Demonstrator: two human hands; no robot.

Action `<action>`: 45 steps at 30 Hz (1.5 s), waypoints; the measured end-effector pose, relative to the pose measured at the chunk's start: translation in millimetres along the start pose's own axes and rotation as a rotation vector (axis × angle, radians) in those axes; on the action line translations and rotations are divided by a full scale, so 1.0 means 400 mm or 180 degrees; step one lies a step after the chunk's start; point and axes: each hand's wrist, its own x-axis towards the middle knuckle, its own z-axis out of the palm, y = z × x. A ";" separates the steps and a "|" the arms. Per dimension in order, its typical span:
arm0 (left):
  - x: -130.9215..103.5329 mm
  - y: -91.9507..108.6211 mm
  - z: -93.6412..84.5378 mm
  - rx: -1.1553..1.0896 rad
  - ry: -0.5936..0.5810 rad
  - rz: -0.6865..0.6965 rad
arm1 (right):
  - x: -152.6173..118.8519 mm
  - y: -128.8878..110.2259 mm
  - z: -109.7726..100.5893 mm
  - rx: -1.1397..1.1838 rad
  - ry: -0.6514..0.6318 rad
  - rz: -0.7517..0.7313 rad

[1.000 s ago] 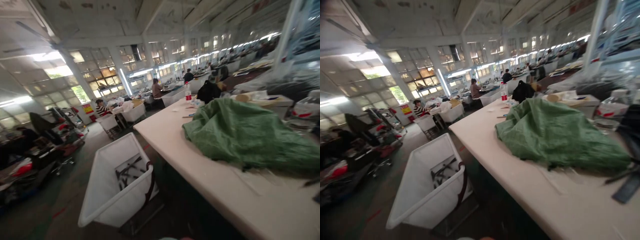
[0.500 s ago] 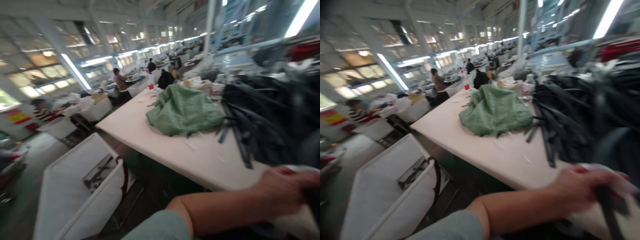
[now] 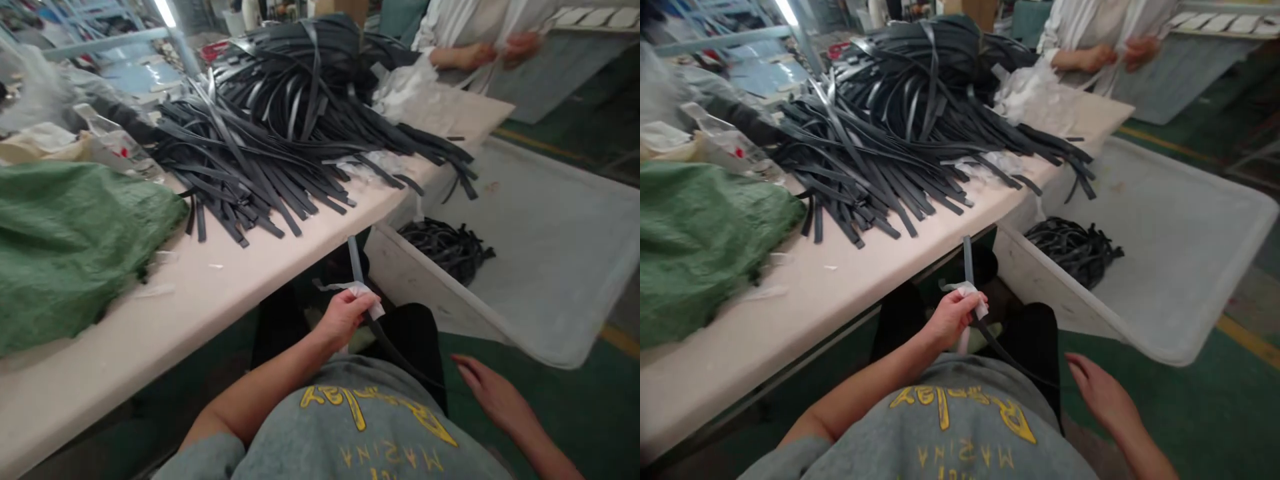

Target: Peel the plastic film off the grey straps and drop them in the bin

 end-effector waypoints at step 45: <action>-0.041 -0.017 -0.118 0.1057 -0.0003 -0.0298 | 0.143 -0.469 0.120 0.2160 -0.1442 -0.0535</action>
